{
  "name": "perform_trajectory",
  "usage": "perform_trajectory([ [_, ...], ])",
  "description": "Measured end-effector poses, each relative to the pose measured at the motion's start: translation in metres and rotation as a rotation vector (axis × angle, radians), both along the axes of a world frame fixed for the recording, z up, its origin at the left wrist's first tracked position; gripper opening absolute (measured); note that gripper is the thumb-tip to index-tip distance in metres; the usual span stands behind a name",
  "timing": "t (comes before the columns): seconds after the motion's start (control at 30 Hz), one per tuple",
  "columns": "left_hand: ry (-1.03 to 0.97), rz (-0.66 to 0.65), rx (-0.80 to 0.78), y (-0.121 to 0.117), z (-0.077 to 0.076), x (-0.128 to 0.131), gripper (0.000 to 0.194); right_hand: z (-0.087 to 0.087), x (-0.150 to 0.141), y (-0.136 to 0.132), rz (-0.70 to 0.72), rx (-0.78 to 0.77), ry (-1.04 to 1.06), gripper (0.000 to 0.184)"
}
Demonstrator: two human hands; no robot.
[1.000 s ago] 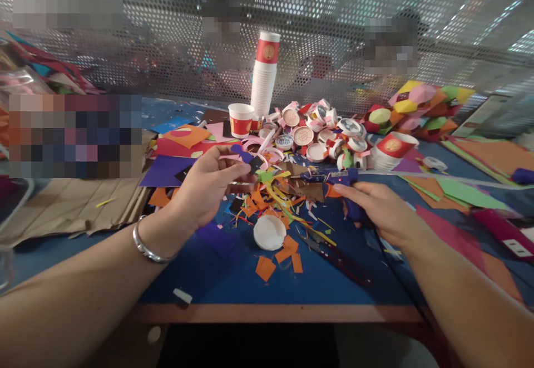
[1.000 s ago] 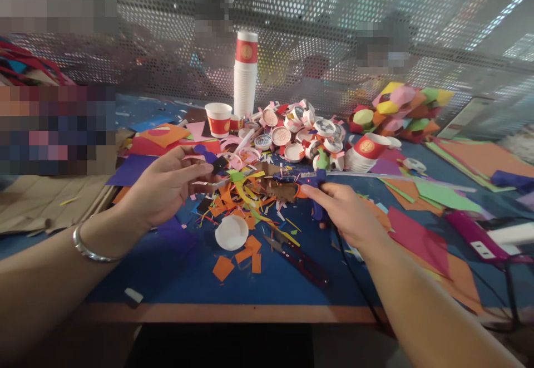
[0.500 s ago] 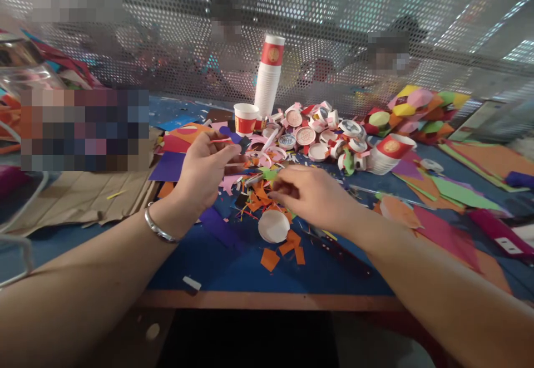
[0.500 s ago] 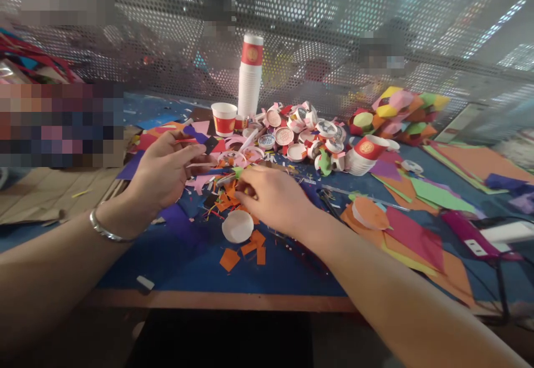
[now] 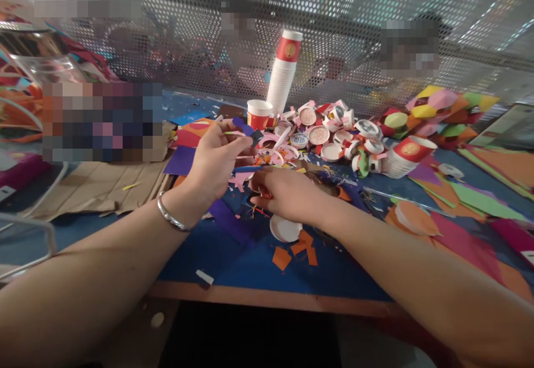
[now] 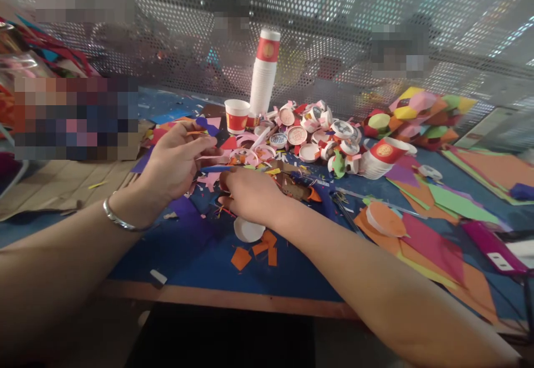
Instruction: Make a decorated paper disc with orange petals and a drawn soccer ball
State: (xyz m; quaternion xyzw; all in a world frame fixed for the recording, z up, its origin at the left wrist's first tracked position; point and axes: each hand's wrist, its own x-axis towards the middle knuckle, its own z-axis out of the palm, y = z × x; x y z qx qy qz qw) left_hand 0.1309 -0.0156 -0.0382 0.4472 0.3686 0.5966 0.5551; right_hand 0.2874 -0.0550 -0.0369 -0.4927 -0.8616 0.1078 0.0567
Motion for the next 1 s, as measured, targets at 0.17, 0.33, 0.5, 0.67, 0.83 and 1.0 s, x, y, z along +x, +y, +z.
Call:
perform_trajectory([
  [0.17,0.004,0.019,0.004,0.004,-0.001,0.001,0.023,-0.003,0.002,0.003,-0.01,0.007,0.021,0.014],
  [0.33,0.002,0.12,-0.01,0.007,0.006,-0.003,0.024,0.003,-0.002,-0.005,0.023,0.011,0.092,0.009],
  [0.5,0.004,0.144,-0.019,0.007,0.009,-0.004,0.024,0.012,-0.003,-0.019,0.159,-0.032,0.142,0.008],
  [0.67,0.017,0.091,-0.015,0.005,0.007,-0.001,0.024,0.013,-0.002,-0.037,0.276,-0.073,-0.015,0.015],
  [0.83,0.04,0.073,-0.001,0.005,0.005,0.0,0.023,0.012,-0.006,-0.044,0.336,-0.005,-0.088,0.016],
  [1.0,0.064,0.064,0.011,0.004,0.004,0.001,0.023,0.005,-0.014,-0.037,0.348,0.041,-0.078,0.017],
])
